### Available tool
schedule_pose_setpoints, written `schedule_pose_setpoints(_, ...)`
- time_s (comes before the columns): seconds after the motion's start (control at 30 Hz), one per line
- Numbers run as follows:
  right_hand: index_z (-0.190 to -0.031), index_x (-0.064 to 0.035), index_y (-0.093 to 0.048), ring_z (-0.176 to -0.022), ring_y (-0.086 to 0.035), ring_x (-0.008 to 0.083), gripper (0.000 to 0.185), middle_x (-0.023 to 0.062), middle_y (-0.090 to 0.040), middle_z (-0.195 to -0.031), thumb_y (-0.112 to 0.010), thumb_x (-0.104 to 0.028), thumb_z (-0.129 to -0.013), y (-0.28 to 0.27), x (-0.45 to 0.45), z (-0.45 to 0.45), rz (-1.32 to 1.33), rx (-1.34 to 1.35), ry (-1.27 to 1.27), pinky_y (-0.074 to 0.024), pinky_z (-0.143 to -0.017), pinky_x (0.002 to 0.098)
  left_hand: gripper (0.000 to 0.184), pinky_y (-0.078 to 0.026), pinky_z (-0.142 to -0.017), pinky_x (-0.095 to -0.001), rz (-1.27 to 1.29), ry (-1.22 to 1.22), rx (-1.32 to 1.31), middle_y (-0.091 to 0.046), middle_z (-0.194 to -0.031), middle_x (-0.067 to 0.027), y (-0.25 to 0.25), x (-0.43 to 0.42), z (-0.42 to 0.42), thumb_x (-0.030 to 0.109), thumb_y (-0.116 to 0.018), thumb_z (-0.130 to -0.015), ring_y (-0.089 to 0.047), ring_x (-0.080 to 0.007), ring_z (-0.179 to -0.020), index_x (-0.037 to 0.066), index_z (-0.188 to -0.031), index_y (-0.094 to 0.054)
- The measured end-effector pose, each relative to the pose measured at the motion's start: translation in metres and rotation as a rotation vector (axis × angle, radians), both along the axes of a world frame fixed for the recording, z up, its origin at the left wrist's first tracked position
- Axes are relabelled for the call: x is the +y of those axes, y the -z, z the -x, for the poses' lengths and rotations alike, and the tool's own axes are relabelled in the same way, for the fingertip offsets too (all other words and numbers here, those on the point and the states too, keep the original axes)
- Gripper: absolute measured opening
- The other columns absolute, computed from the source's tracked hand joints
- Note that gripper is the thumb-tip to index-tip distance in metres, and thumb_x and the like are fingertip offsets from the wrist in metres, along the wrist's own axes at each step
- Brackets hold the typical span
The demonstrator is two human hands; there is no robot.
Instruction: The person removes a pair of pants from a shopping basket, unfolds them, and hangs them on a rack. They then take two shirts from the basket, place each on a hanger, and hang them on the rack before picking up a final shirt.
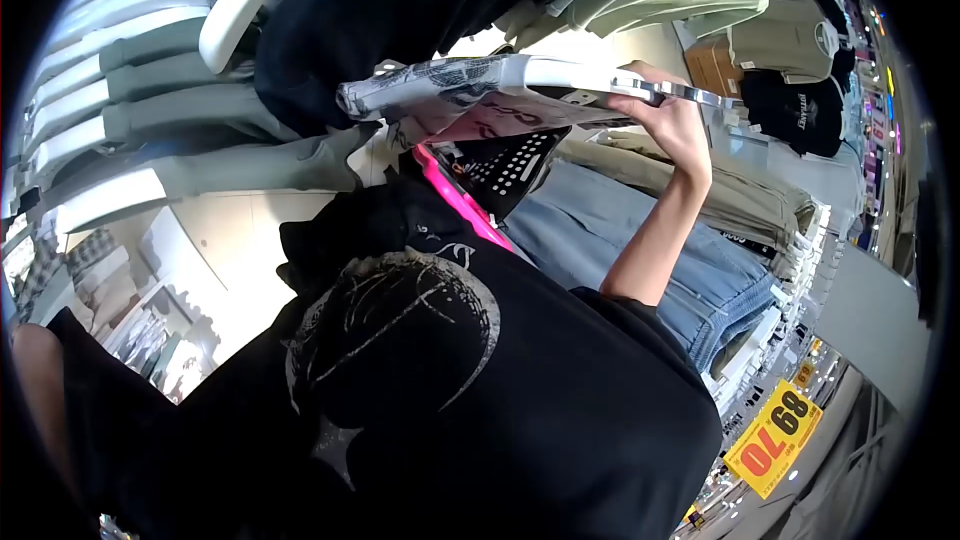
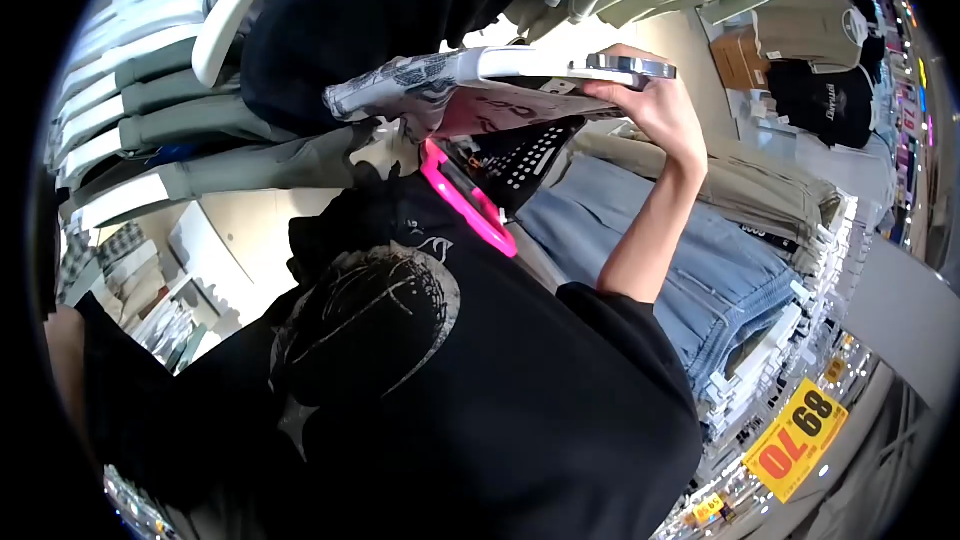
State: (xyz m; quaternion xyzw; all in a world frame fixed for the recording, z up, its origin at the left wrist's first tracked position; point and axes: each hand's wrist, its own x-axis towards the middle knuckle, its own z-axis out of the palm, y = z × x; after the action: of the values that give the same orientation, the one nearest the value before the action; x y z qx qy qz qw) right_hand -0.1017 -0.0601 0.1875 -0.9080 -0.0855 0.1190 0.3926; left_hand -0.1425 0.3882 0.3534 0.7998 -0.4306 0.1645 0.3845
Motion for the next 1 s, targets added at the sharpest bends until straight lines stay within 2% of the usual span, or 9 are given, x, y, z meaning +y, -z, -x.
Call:
schedule_pose_setpoints(0.2,-0.097,0.0005,-0.073,-0.073,-0.059,0.0052,0.02,-0.0018,-0.069,-0.077,-0.085,-0.011,-0.085,-0.007,0.017,-0.001,-0.047,0.03,0.048,-0.0473,-0.063,0.0253,0.039,-0.057,-0.083,-0.0366,0.03,0.007,-0.018,-0.074,-0.122,-0.0148,-0.004,0.005,0.002,0.015,-0.066,-0.093,-0.073,-0.0227,-0.094,0.003,-0.13,-0.068)
schedule_pose_setpoints(0.27,-0.099,0.0006,-0.074,-0.072,-0.059,0.0065,0.021,-0.0012,-0.069,-0.077,-0.085,-0.01,-0.084,0.002,0.011,-0.006,0.028,-0.062,-0.064,-0.0486,-0.064,0.0259,0.039,-0.057,-0.084,-0.0368,0.037,0.015,-0.051,-0.073,-0.123,-0.015,-0.004,0.005,0.006,0.014,-0.065,-0.093,-0.072,-0.0231,-0.095,0.003,-0.13,-0.068)
schedule_pose_setpoints(0.4,-0.102,0.0036,-0.072,-0.073,-0.061,0.0073,0.026,0.0007,-0.072,-0.083,-0.086,-0.007,-0.083,0.004,0.014,-0.004,-0.105,-0.014,-0.014,-0.051,-0.067,0.0271,0.039,-0.056,-0.086,-0.0373,0.069,0.017,-0.073,-0.073,-0.123,-0.0155,-0.003,0.008,0.012,0.012,-0.064,-0.092,-0.072,-0.0238,-0.097,0.002,-0.13,-0.067)
schedule_pose_setpoints(0.47,-0.101,0.0042,-0.071,-0.075,-0.064,0.008,0.026,0.0022,-0.074,-0.085,-0.085,-0.006,-0.083,-0.009,0.024,0.001,-0.054,0.033,0.062,-0.0519,-0.069,0.0271,0.04,-0.056,-0.087,-0.0376,0.091,0.024,-0.048,-0.073,-0.124,-0.0158,-0.005,0.011,0.011,0.011,-0.063,-0.092,-0.071,-0.0242,-0.098,0.002,-0.13,-0.067)
schedule_pose_setpoints(0.6,-0.1,0.0026,-0.071,-0.079,-0.069,0.0092,0.019,0.0052,-0.077,-0.089,-0.082,-0.005,-0.086,-0.003,0.02,-0.005,0.024,-0.009,0.012,-0.0531,-0.071,0.026,0.04,-0.055,-0.089,-0.0381,0.133,0.021,-0.101,-0.072,-0.124,-0.0163,-0.006,0.011,0.018,0.009,-0.062,-0.092,-0.071,-0.0249,-0.1,0.001,-0.131,-0.067)
schedule_pose_setpoints(0.67,-0.101,0.0026,-0.072,-0.086,-0.072,0.0097,0.018,0.0063,-0.078,-0.091,-0.079,0.0,-0.085,-0.002,0.025,0.0,-0.168,0.077,0.118,-0.0542,-0.074,0.0257,0.04,-0.055,-0.089,-0.0384,0.161,0.018,-0.118,-0.072,-0.125,-0.0165,-0.01,0.01,0.018,0.008,-0.062,-0.092,-0.071,-0.0253,-0.101,0.001,-0.131,-0.066)
schedule_pose_setpoints(0.83,-0.103,0.0012,-0.073,-0.08,-0.067,0.0066,0.018,0.004,-0.077,-0.09,-0.079,-0.001,-0.086,0.004,0.027,0.0,-0.124,0.085,0.089,-0.0507,-0.07,0.024,0.041,-0.054,-0.092,-0.039,0.204,0.002,-0.171,-0.071,-0.126,-0.0172,-0.012,0.01,0.02,0.005,-0.06,-0.091,-0.07,-0.0262,-0.104,0.0,-0.131,-0.066)
schedule_pose_setpoints(0.87,-0.101,0.0005,-0.073,-0.079,-0.065,0.0055,0.017,0.0029,-0.077,-0.088,-0.081,-0.004,-0.086,0.001,0.028,0.001,-0.02,0.042,0.08,-0.0488,-0.069,0.0238,0.041,-0.054,-0.092,-0.0391,0.223,0.001,-0.181,-0.071,-0.126,-0.0173,-0.011,0.01,0.021,0.005,-0.06,-0.091,-0.07,-0.0264,-0.105,0.0,-0.131,-0.066)
schedule_pose_setpoints(1.0,-0.099,-0.0003,-0.073,-0.076,-0.061,0.0053,0.016,-0.0002,-0.072,-0.082,-0.082,-0.006,-0.086,-0.001,0.031,0.003,-0.037,0.055,0.068,-0.0474,-0.068,0.024,0.042,-0.054,-0.094,-0.0397,0.268,-0.011,-0.223,-0.071,-0.127,-0.0178,-0.013,0.011,0.022,0.003,-0.059,-0.09,-0.069,-0.0271,-0.107,-0.001,-0.131,-0.065)
